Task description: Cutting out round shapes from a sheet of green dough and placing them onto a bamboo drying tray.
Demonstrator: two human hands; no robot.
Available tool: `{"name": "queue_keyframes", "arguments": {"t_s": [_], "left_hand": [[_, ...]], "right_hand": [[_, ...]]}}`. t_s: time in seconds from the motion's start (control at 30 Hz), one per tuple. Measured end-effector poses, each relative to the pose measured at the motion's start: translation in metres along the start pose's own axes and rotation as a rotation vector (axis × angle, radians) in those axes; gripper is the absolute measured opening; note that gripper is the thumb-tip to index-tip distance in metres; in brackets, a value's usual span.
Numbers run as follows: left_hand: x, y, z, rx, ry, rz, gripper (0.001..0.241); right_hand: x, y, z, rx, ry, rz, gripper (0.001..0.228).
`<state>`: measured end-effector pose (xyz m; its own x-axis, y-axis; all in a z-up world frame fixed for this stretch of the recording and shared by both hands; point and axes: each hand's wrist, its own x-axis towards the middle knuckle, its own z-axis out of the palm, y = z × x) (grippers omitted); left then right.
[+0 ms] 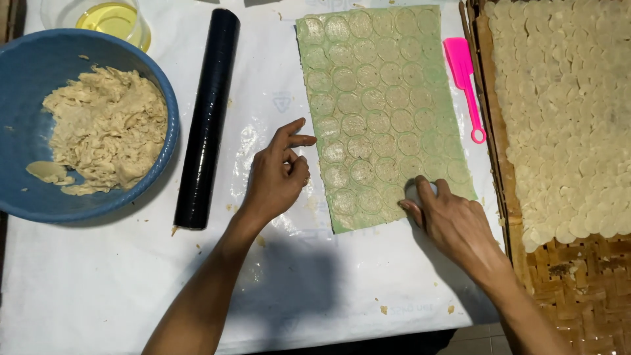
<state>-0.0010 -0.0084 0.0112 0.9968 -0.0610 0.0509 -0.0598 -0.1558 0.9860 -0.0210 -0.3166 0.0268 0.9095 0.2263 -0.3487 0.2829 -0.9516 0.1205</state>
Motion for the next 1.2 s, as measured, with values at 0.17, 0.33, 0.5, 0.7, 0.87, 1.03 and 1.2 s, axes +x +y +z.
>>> {"name": "queue_keyframes", "arguments": {"t_s": [0.17,0.33,0.5,0.7,0.87,1.03,1.2], "left_hand": [[0.000,-0.002,0.001,-0.002,-0.006,0.014,0.056],[-0.001,-0.002,-0.001,0.004,-0.012,0.022,0.057],[0.000,-0.002,-0.001,0.034,-0.010,0.025,0.056],[0.001,-0.006,0.001,0.187,0.008,0.049,0.060],[0.002,-0.006,0.002,0.159,0.005,0.053,0.060],[0.003,-0.006,0.002,0.126,0.001,0.053,0.061],[0.000,-0.004,0.002,0.138,0.009,0.047,0.059]], "right_hand": [[-0.008,-0.020,-0.005,0.014,0.051,0.131,0.052],[-0.011,0.000,-0.015,0.210,-0.044,0.120,0.045],[-0.023,0.028,-0.021,0.263,0.039,0.238,0.051],[-0.019,0.016,-0.026,0.136,0.011,0.151,0.054],[-0.007,0.016,-0.003,0.060,0.089,0.157,0.047],[-0.006,0.020,-0.005,0.038,0.097,0.089,0.044],[-0.007,0.016,0.007,0.065,0.308,0.094,0.043]]}}
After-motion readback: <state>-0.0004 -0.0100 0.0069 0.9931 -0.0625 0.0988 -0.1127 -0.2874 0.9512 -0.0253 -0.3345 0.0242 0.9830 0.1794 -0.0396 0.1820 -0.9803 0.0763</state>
